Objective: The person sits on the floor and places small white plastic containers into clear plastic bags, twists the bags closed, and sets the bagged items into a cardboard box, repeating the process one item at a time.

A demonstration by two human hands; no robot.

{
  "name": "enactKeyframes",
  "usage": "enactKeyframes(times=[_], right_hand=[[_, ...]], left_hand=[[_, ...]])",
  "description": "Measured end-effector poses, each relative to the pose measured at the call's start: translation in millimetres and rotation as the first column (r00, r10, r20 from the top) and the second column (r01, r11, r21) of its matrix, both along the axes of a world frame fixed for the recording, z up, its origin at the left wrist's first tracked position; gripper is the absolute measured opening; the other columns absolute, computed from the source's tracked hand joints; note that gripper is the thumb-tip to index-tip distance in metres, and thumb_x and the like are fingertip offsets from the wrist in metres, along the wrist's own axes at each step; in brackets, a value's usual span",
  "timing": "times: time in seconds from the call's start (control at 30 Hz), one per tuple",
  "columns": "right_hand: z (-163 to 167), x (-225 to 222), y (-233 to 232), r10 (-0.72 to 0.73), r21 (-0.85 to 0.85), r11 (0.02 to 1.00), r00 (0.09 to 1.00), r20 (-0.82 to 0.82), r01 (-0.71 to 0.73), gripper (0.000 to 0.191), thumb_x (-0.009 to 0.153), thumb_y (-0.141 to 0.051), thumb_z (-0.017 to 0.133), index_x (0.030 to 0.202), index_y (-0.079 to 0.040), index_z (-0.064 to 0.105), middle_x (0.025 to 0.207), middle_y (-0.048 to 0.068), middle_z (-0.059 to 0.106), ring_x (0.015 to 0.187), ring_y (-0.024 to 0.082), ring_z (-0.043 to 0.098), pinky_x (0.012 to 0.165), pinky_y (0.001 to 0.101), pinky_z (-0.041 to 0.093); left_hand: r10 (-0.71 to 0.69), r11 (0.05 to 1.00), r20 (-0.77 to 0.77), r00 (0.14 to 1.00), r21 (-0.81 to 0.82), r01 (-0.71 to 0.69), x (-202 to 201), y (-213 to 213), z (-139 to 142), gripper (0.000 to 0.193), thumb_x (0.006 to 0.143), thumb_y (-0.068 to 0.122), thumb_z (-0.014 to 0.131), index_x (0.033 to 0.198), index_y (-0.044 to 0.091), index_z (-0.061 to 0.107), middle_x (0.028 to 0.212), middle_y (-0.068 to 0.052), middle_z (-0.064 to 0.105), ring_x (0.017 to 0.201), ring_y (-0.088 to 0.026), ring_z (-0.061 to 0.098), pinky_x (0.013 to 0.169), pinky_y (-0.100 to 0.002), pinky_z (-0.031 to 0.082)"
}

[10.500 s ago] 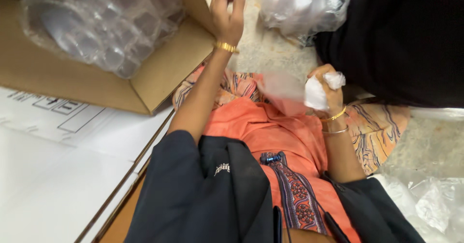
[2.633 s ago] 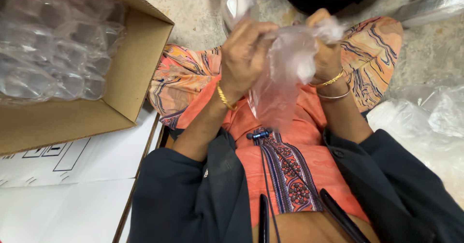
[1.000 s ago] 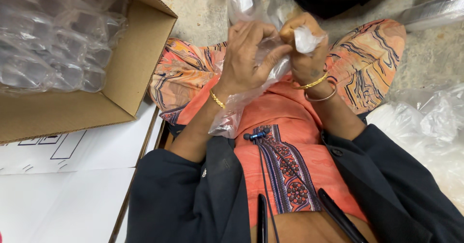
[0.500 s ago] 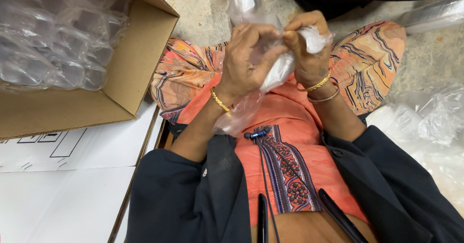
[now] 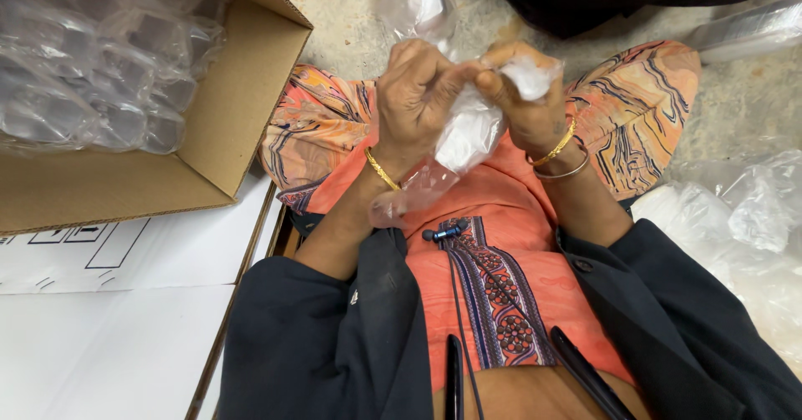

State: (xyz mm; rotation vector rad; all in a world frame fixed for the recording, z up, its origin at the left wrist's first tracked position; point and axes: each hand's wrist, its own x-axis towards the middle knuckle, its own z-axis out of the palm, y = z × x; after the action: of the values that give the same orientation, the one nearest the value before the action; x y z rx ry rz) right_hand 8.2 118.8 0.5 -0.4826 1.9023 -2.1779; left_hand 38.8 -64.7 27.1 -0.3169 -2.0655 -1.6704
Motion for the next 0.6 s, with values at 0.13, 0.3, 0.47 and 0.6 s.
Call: enactKeyframes(times=[0.13,0.3,0.47,0.6], right_hand=[[-14.3,-2.7,1.4,0.031,-0.035,0.999,1.0,0.0,-0.031,0.023,0.11,-0.018,0.069,0.097,0.0,0.062,0.095,0.001,0.058,0.08,0.008,0.05,0.073,0.0203,0.039],[-28.2,-4.1,-1.3,0.021,-0.073,0.997,0.993,-0.115,-0.03,0.026,0.112,-0.025,0.06,0.1,-0.002,0.058,0.114,0.003,0.057,0.099,0.011,0.051,0.089,0.0238,0.042],[-43.3,-6.6,12.4,0.171,-0.451,0.891,0.873,0.456,0.061,0.018,0.11,-0.027,0.064,0.106,-0.01,0.06,0.089,0.001,0.06,0.076,0.011,0.055,0.07,0.0275,0.046],[-46.6,-17.2,54.1,0.15,-0.321,0.945,0.798,0.584,0.057,0.02,0.102,-0.03,0.07,0.105,-0.01,0.067,0.071,-0.008,0.052,0.055,0.003,0.043,0.05,0.0191,0.032]], left_hand=[[-0.096,0.994,-0.031,0.995,0.042,0.097,0.7,-0.2,-4.8,0.024,0.097,0.023,0.077,0.097,0.004,0.062,0.102,-0.008,0.056,0.097,-0.022,0.054,0.09,-0.031,0.046],[-0.393,0.839,-0.001,0.919,0.408,0.359,6.0,2.0,-25.8,0.025,0.101,0.021,0.076,0.096,0.005,0.056,0.103,-0.006,0.058,0.099,-0.017,0.052,0.091,-0.029,0.043],[-0.767,0.191,-0.083,0.636,0.917,0.351,13.0,-17.0,-46.6,0.026,0.101,0.017,0.076,0.098,0.01,0.051,0.083,0.004,0.051,0.073,-0.004,0.046,0.067,-0.02,0.037],[-0.668,0.522,0.196,0.718,0.811,0.264,13.0,-61.4,-62.4,0.02,0.099,0.011,0.07,0.106,0.007,0.052,0.088,0.004,0.051,0.076,-0.003,0.047,0.069,-0.02,0.035]])
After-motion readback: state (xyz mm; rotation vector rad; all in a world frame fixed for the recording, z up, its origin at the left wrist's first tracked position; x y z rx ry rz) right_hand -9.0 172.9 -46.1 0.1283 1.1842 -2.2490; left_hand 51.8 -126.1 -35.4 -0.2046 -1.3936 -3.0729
